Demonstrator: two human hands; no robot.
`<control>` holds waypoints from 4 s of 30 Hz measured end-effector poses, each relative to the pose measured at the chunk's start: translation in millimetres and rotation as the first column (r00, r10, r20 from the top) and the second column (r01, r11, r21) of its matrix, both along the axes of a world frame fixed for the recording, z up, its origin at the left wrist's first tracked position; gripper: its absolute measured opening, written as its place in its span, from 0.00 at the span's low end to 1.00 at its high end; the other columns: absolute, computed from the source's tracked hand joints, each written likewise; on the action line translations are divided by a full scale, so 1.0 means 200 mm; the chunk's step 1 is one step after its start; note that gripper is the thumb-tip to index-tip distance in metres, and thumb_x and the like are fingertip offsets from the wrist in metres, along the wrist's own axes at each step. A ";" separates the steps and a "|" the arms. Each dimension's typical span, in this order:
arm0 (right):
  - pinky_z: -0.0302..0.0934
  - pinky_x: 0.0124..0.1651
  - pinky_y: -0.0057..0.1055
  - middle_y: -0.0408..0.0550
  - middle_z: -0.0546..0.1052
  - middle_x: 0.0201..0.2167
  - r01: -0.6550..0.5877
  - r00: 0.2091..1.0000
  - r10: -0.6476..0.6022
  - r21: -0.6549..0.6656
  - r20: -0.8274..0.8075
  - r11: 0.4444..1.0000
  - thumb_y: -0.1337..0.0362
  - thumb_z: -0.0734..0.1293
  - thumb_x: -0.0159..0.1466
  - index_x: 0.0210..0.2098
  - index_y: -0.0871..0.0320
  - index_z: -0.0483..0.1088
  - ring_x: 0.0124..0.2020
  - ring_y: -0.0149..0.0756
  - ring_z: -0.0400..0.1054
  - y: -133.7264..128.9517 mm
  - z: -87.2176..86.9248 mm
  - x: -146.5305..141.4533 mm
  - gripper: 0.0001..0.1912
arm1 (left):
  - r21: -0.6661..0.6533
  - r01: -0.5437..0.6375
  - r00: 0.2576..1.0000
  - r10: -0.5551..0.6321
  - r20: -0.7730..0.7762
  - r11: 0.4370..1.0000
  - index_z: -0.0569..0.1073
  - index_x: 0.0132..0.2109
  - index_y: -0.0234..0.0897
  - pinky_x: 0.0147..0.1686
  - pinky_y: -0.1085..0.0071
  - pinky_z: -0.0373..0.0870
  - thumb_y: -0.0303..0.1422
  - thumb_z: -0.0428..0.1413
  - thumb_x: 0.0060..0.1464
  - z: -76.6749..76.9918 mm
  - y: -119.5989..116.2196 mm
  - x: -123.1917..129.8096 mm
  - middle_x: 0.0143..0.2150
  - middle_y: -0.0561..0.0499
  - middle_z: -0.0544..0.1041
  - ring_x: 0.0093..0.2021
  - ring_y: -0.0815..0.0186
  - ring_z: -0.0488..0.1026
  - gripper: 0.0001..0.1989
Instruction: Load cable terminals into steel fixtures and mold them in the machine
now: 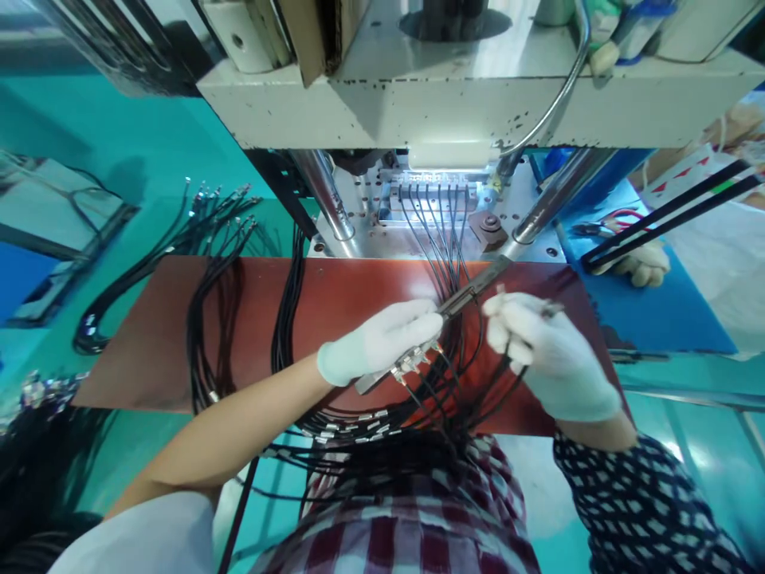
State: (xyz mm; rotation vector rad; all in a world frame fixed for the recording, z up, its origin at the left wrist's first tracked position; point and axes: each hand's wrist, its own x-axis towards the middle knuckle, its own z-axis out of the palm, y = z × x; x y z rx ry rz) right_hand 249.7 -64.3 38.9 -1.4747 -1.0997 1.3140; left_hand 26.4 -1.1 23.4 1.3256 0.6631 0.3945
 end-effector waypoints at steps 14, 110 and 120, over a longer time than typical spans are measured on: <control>0.53 0.26 0.28 0.41 0.70 0.20 -0.183 0.975 0.177 0.035 0.132 0.982 0.62 0.67 0.62 0.23 0.59 0.67 0.21 0.27 0.58 0.10 -0.09 -0.19 0.13 | 0.115 -0.022 1.000 0.021 0.011 0.993 0.65 0.35 0.34 0.25 0.74 0.62 0.50 0.47 0.65 -0.11 0.06 -0.03 0.27 0.54 0.66 0.26 0.72 0.64 0.22; 0.56 0.32 0.26 0.37 0.67 0.15 -0.130 0.937 0.115 0.024 0.331 0.991 0.60 0.61 0.70 0.22 0.58 0.68 0.22 0.26 0.62 -0.01 -0.07 -0.13 0.20 | 0.027 0.161 0.986 -0.162 0.045 0.987 0.69 0.39 0.32 0.21 0.77 0.63 0.48 0.49 0.65 -0.16 0.09 -0.07 0.28 0.54 0.67 0.24 0.73 0.65 0.21; 0.55 0.32 0.30 0.40 0.68 0.16 -0.197 0.939 0.195 -0.022 0.284 0.980 0.58 0.59 0.71 0.17 0.57 0.61 0.23 0.29 0.61 0.05 -0.07 -0.14 0.26 | 0.417 0.160 0.982 -0.103 -0.155 0.895 0.63 0.35 0.36 0.28 0.73 0.57 0.47 0.47 0.66 -0.13 0.06 -0.06 0.28 0.57 0.62 0.27 0.72 0.58 0.19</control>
